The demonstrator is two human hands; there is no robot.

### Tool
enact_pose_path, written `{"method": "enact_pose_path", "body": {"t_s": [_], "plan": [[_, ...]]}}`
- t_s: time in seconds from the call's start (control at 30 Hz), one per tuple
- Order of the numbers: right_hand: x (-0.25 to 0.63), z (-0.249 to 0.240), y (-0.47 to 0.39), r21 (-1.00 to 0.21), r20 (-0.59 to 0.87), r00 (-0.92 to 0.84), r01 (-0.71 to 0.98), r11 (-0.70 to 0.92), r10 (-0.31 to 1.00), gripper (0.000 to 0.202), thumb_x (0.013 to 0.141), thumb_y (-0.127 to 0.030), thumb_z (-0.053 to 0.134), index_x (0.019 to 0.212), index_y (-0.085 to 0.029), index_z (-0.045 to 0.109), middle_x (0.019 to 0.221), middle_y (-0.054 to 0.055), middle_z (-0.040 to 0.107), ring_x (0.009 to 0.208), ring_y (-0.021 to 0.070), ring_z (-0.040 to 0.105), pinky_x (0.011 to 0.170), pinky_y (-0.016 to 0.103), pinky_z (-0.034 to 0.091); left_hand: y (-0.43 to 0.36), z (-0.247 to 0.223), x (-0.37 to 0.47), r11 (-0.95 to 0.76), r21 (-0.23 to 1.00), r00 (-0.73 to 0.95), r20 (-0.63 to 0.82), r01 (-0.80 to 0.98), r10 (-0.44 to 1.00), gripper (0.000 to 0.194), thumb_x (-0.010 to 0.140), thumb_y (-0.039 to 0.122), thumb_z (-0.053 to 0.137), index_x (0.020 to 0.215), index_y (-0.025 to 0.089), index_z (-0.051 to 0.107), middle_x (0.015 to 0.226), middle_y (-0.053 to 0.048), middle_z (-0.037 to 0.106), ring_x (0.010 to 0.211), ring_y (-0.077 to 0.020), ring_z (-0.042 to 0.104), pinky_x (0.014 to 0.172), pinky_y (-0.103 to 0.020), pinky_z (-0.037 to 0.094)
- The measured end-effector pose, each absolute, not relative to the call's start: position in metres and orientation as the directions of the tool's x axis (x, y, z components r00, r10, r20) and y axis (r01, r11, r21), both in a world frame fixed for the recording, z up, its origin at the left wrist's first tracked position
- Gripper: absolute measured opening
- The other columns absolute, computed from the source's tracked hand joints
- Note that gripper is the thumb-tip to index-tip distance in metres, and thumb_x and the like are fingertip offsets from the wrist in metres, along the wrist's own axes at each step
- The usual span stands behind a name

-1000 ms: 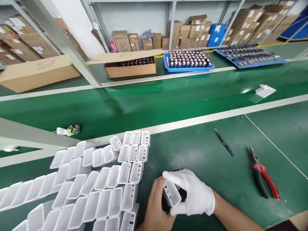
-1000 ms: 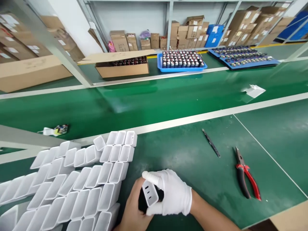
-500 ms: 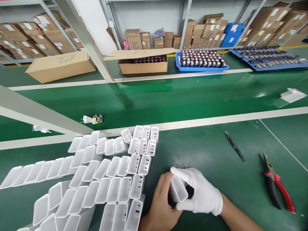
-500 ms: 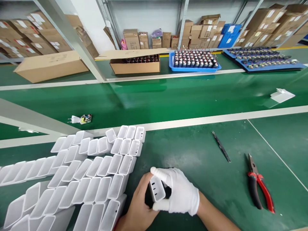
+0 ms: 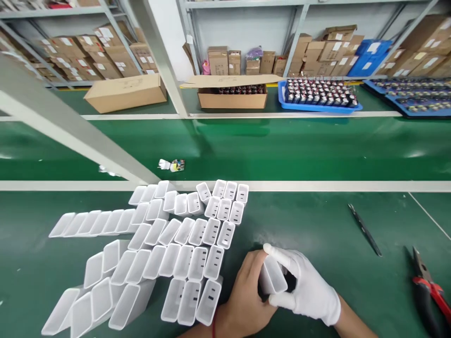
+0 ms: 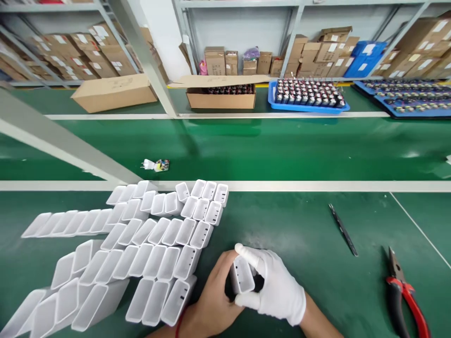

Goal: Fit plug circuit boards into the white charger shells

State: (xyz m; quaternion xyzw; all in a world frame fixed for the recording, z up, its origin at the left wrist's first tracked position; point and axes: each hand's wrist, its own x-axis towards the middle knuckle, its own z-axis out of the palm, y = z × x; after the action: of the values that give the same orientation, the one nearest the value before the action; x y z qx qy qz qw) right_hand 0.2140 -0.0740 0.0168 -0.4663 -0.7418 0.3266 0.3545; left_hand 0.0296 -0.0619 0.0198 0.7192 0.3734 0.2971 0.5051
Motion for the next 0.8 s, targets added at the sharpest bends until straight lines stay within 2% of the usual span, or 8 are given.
{"method": "enact_pose_path", "body": {"t_s": [0.13,0.27,0.37,0.43,0.5,0.57,0.63,0.8], "plan": [[0.216,0.019,-0.073,-0.803,0.206,-0.323,0.483,0.348,0.924,0.080,0.081,-0.070,0.060,0.148,-0.036,0.035,0.125,0.008,0.067,0.106,0.0287,0.069,0.090,0.038,0.055,-0.061,0.022,0.031,-0.221,0.952,0.516,0.083,0.213,0.852,0.065,0.075,0.022,0.071,0.134,0.022,0.044,0.118,-0.011,0.057,0.109,-0.0287,0.057,0.098,-0.044,0.048],[0.221,0.048,-0.075,-0.795,0.041,-0.367,0.552,0.253,0.929,0.080,0.079,-0.074,0.057,0.147,-0.035,0.040,0.137,0.007,0.060,0.117,0.0313,0.064,0.098,0.039,0.055,-0.062,0.020,0.031,-0.200,0.961,0.476,0.088,0.190,0.875,0.065,0.068,0.020,0.075,0.128,0.022,0.050,0.114,-0.009,0.059,0.107,-0.0294,0.057,0.096,-0.045,0.049],[0.225,0.083,-0.068,-0.665,-0.022,-0.364,0.701,0.258,0.931,0.071,0.082,-0.066,0.061,0.143,-0.033,0.046,0.132,0.008,0.064,0.109,0.0315,0.068,0.090,0.041,0.060,-0.063,0.017,0.031,-0.254,0.947,0.477,0.133,0.198,0.869,0.067,0.066,0.016,0.072,0.129,0.021,0.049,0.115,-0.011,0.060,0.107,-0.0306,0.057,0.097,-0.047,0.048],[0.223,0.104,-0.051,-0.525,0.046,-0.287,0.808,0.268,0.957,0.063,0.087,-0.055,0.061,0.143,-0.032,0.045,0.122,0.009,0.069,0.098,0.0299,0.072,0.081,0.043,0.062,-0.063,0.016,0.031,-0.291,0.932,0.494,0.152,0.216,0.856,0.069,0.066,0.016,0.070,0.131,0.018,0.047,0.115,-0.013,0.060,0.107,-0.0326,0.056,0.097,-0.049,0.048],[0.212,0.119,-0.020,-0.394,0.148,-0.224,0.880,0.265,0.963,0.060,0.092,-0.048,0.056,0.147,-0.029,0.040,0.113,0.010,0.071,0.094,0.0297,0.072,0.080,0.047,0.061,-0.062,0.016,0.030,-0.311,0.920,0.519,0.149,0.239,0.841,0.069,0.065,0.018,0.068,0.131,0.016,0.047,0.114,-0.015,0.060,0.106,-0.0346,0.056,0.095,-0.052,0.048],[0.193,0.127,0.023,-0.297,0.210,-0.232,0.910,0.288,0.950,0.060,0.095,-0.044,0.050,0.149,-0.024,0.036,0.113,0.011,0.071,0.099,0.0317,0.069,0.085,0.052,0.058,-0.062,0.016,0.029,-0.320,0.914,0.542,0.142,0.249,0.828,0.067,0.064,0.019,0.067,0.128,0.017,0.049,0.111,-0.014,0.059,0.103,-0.0353,0.056,0.091,-0.052,0.049],[0.168,0.127,0.069,-0.235,0.192,-0.276,0.919,0.317,0.942,0.059,0.095,-0.040,0.051,0.149,-0.021,0.037,0.119,0.013,0.068,0.105,0.0338,0.067,0.087,0.053,0.056,-0.063,0.012,0.028,-0.328,0.915,0.543,0.155,0.236,0.825,0.064,0.064,0.020,0.066,0.125,0.019,0.050,0.111,-0.013,0.059,0.103,-0.0348,0.056,0.090,-0.052,0.048],[0.108,0.107,0.170,-0.205,0.117,-0.384,0.893,0.401,0.916,0.061,0.094,-0.024,0.053,0.151,-0.014,0.034,0.139,0.018,0.055,0.128,0.0354,0.054,0.105,0.052,0.046,-0.070,-0.017,0.046,-0.340,0.911,0.484,0.194,0.233,0.853,0.061,0.057,0.020,0.069,0.116,0.021,0.054,0.110,-0.011,0.060,0.099,-0.0335,0.056,0.088,-0.048,0.046]]}}
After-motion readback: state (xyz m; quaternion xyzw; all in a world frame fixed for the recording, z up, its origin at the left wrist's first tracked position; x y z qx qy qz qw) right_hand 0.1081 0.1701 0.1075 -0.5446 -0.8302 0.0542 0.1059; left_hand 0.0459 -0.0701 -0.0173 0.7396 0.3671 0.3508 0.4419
